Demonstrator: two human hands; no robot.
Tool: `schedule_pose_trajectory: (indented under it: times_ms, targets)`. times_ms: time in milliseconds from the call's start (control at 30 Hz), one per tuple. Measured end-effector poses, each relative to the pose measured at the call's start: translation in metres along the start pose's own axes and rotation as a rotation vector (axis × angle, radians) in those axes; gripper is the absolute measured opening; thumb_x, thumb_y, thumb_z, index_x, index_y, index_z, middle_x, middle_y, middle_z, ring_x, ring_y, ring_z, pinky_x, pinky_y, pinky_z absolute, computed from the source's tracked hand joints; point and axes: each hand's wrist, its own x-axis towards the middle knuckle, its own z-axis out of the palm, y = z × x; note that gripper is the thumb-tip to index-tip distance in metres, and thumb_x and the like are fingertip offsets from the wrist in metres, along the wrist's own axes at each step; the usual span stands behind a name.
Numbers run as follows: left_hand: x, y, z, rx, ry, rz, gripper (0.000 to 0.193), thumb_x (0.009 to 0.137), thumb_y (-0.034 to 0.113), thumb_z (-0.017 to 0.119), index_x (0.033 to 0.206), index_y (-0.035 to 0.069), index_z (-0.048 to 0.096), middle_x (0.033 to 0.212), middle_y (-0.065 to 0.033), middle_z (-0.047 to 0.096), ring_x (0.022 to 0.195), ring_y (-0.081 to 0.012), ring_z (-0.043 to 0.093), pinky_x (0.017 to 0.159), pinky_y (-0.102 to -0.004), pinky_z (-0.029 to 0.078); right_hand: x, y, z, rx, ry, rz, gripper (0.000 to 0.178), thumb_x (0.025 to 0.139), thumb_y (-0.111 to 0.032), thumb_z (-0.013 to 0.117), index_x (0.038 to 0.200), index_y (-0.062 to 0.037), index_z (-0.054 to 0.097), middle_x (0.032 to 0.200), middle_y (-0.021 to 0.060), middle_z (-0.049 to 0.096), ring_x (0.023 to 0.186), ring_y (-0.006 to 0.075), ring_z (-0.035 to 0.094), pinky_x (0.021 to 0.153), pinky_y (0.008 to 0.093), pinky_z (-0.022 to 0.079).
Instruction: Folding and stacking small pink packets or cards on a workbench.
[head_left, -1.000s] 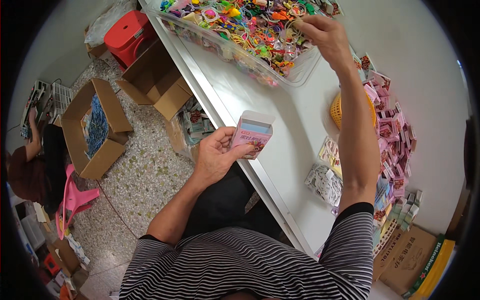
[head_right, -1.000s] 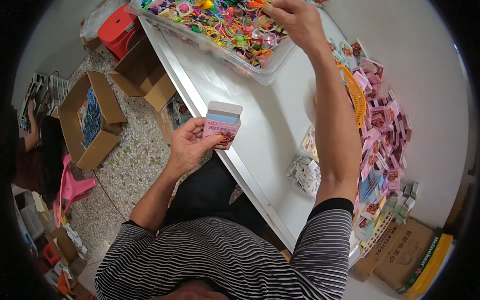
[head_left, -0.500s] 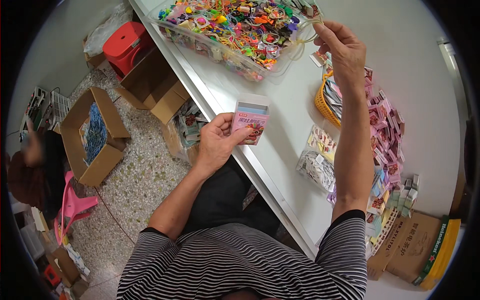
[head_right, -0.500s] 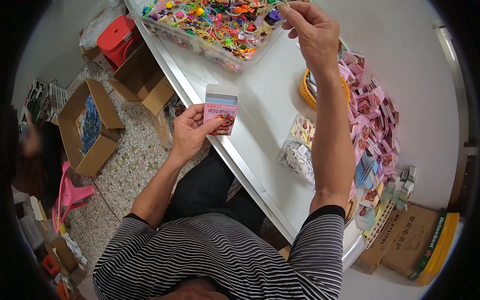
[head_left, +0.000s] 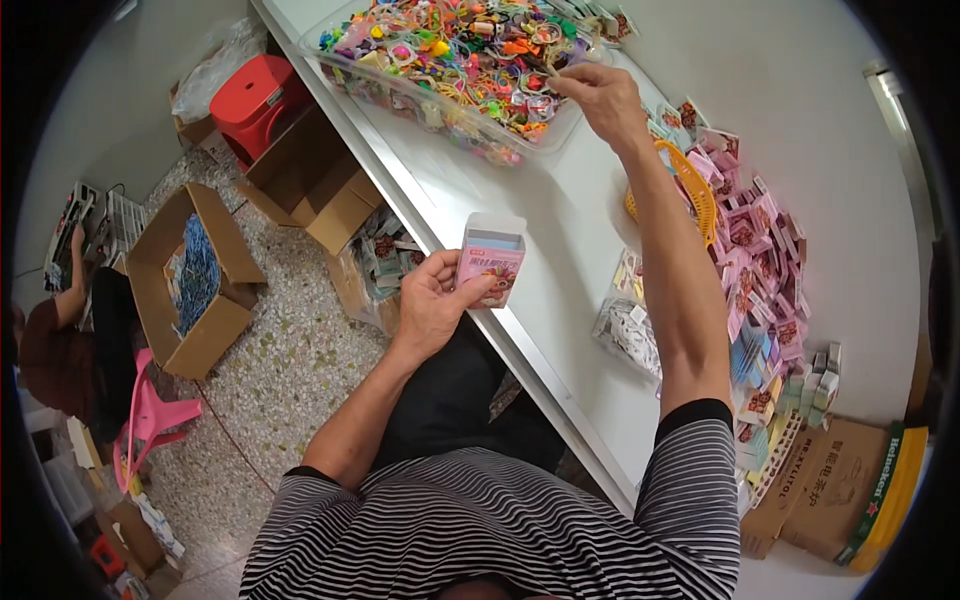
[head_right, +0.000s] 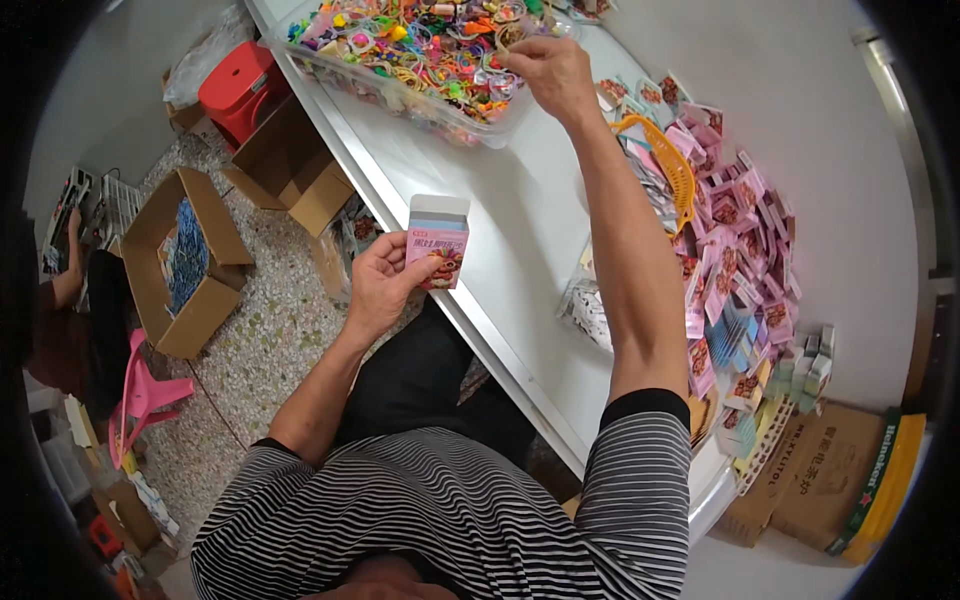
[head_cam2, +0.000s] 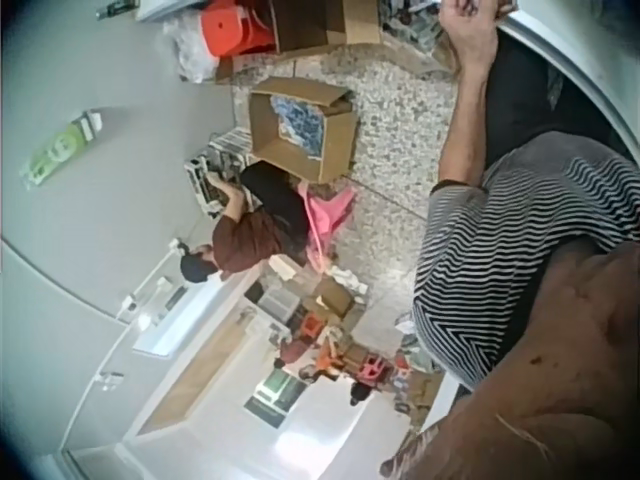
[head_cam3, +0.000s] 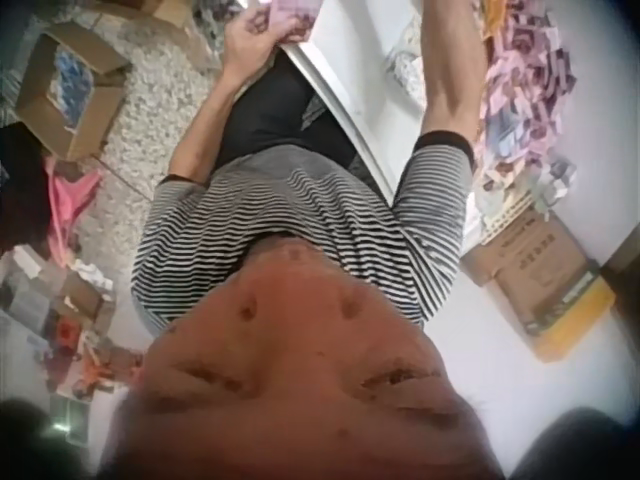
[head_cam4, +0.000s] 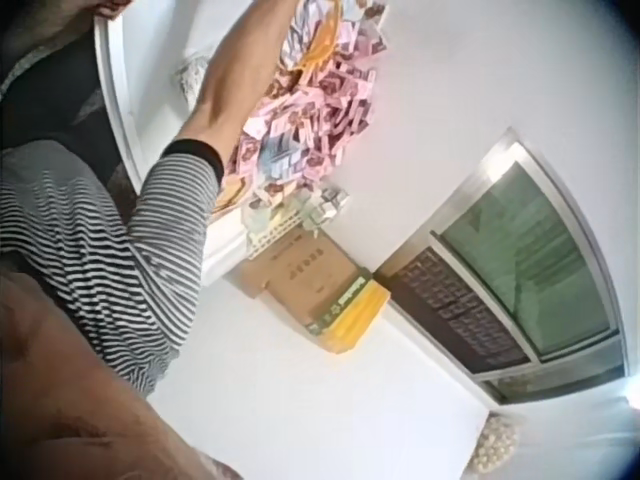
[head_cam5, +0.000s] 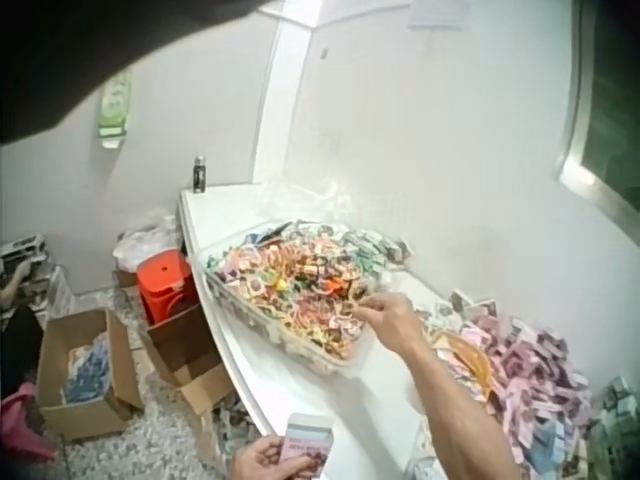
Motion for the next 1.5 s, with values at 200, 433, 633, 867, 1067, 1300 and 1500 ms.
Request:
schedule_pose_trajectory:
  times_ms: [200,433,633,867,1067,1300,1500]
  targets:
    - [-0.001,0.006,-0.004,0.029,0.015,0.001,0.034,0.093,0.002,0.072,0.122,-0.010,0.058,0.111,-0.0167,0.072,0.096,-0.0192,0.072,0.085,-0.0331,0.063,-0.007,0.004,-0.017,0.352,0.027,0.237,0.030,0.090,-0.027,0.079,0.106,-0.0026,0.073,0.090,0.0002,0.071,0.075,0.0078,0.062,0.061,0.0237,0.047]
    - [-0.005,0.003,-0.007,-0.017,0.013,-0.014,0.035,0.094,0.001,0.071,0.123,-0.011,0.057,0.111,-0.0182,0.071,0.097,-0.0205,0.073,0.086,-0.0340,0.064,-0.035,-0.007,-0.024,0.616,-0.037,0.276,0.024,0.093,-0.023,0.076,0.106,-0.0035,0.072,0.097,0.0042,0.073,0.080,0.0125,0.068,0.063,0.0253,0.051]
    - [-0.005,0.007,-0.007,-0.002,0.006,0.002,0.037,0.094,0.001,0.071,0.125,-0.012,0.055,0.112,-0.0194,0.071,0.097,-0.0220,0.073,0.085,-0.0353,0.064,-0.081,-0.040,-0.034,0.719,-0.083,0.240,0.019,0.097,-0.017,0.070,0.106,-0.0004,0.069,0.100,0.0106,0.073,0.084,0.0150,0.070,0.069,0.0277,0.055]
    - [-0.005,0.008,0.006,-0.065,-0.047,-0.073,0.038,0.093,-0.002,0.071,0.127,-0.011,0.055,0.115,-0.0200,0.070,0.102,-0.0224,0.072,0.091,-0.0344,0.061,-0.140,-0.075,-0.047,0.678,-0.350,0.239,0.012,0.095,-0.009,0.070,0.099,0.0023,0.070,0.088,0.0099,0.073,0.078,0.0146,0.070,0.066,0.0277,0.057]
    - [-0.010,-0.001,0.019,0.072,-0.099,-0.044,0.037,0.091,0.000,0.074,0.124,-0.010,0.059,0.114,-0.0176,0.071,0.100,-0.0195,0.071,0.090,-0.0325,0.060,-0.173,-0.071,-0.037,0.423,-0.468,0.230,0.018,0.095,-0.015,0.073,0.100,0.0018,0.072,0.086,0.0055,0.073,0.071,0.0093,0.064,0.063,0.0249,0.053]
    - [-0.016,-0.011,0.023,0.114,-0.124,-0.048,0.040,0.090,0.001,0.076,0.125,-0.009,0.057,0.114,-0.0161,0.070,0.100,-0.0177,0.070,0.090,-0.0305,0.059,-0.199,-0.077,-0.039,-0.029,-0.343,-0.024,0.017,0.088,-0.014,0.078,0.101,-0.0041,0.074,0.085,0.0072,0.073,0.061,0.0120,0.058,0.057,0.0266,0.047]
    - [-0.017,-0.023,0.027,0.248,-0.111,0.018,0.040,0.088,0.009,0.080,0.121,-0.006,0.063,0.105,-0.0115,0.073,0.094,-0.0117,0.068,0.082,-0.0260,0.056,-0.232,-0.082,-0.025,-0.071,-0.153,0.106,0.018,0.085,-0.009,0.078,0.102,-0.0045,0.073,0.090,0.0091,0.074,0.056,0.0167,0.062,0.056,0.0290,0.050]
